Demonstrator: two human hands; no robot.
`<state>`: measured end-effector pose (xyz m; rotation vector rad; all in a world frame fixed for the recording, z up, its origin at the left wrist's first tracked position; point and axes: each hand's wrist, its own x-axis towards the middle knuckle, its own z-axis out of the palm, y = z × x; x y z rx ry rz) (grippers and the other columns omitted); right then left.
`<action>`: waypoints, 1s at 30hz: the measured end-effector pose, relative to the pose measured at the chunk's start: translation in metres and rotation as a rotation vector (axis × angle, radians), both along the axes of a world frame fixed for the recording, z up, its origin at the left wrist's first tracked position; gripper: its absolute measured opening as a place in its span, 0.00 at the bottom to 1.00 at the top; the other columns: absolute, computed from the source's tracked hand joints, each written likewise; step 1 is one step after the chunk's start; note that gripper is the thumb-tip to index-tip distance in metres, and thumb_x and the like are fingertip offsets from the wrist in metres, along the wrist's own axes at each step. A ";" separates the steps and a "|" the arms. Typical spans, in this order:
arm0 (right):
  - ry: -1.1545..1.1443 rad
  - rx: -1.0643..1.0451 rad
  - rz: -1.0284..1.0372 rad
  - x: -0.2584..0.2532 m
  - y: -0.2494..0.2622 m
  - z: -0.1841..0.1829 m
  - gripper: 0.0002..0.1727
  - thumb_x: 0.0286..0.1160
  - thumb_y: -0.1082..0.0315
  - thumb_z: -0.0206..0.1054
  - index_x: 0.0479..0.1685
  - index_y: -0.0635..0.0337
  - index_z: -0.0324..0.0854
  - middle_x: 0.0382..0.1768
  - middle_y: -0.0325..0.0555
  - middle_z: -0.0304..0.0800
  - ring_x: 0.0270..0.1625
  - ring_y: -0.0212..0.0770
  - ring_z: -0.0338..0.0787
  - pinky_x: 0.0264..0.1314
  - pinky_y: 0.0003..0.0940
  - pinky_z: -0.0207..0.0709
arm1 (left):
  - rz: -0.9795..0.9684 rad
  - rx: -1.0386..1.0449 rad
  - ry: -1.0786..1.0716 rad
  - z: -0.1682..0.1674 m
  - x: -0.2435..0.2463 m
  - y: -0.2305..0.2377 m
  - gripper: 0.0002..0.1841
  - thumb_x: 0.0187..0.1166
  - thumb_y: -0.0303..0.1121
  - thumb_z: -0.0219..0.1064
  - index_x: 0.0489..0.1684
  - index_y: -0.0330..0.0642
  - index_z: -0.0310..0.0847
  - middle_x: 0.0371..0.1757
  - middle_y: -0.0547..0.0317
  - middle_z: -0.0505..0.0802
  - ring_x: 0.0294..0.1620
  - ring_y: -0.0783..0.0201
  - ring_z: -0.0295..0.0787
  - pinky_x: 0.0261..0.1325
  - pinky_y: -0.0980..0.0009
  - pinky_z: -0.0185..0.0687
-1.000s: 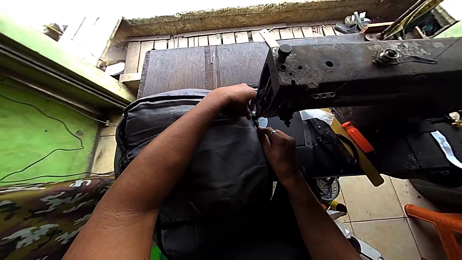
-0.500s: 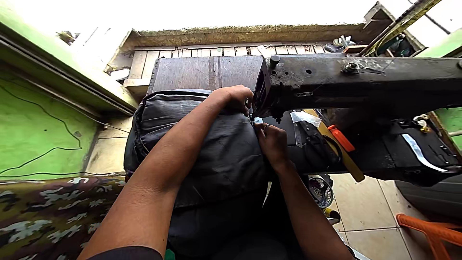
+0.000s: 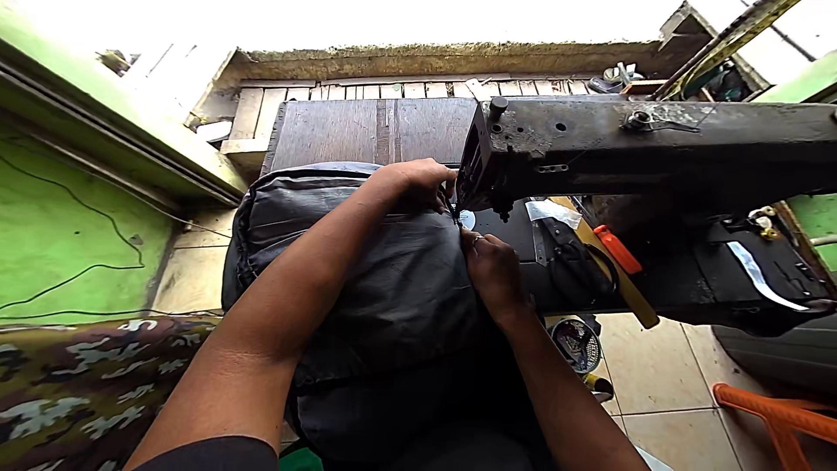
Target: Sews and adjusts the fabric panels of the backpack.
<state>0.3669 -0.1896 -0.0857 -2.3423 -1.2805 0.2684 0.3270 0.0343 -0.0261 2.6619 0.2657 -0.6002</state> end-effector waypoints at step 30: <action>0.073 -0.148 0.009 -0.001 -0.002 0.012 0.21 0.93 0.61 0.54 0.76 0.50 0.84 0.52 0.58 0.95 0.56 0.61 0.93 0.59 0.63 0.82 | 1.779 -0.537 -1.220 -0.093 -0.293 -0.262 0.27 0.69 0.23 0.69 0.69 0.30 0.68 0.50 0.65 0.93 0.50 0.79 0.92 0.56 0.77 0.91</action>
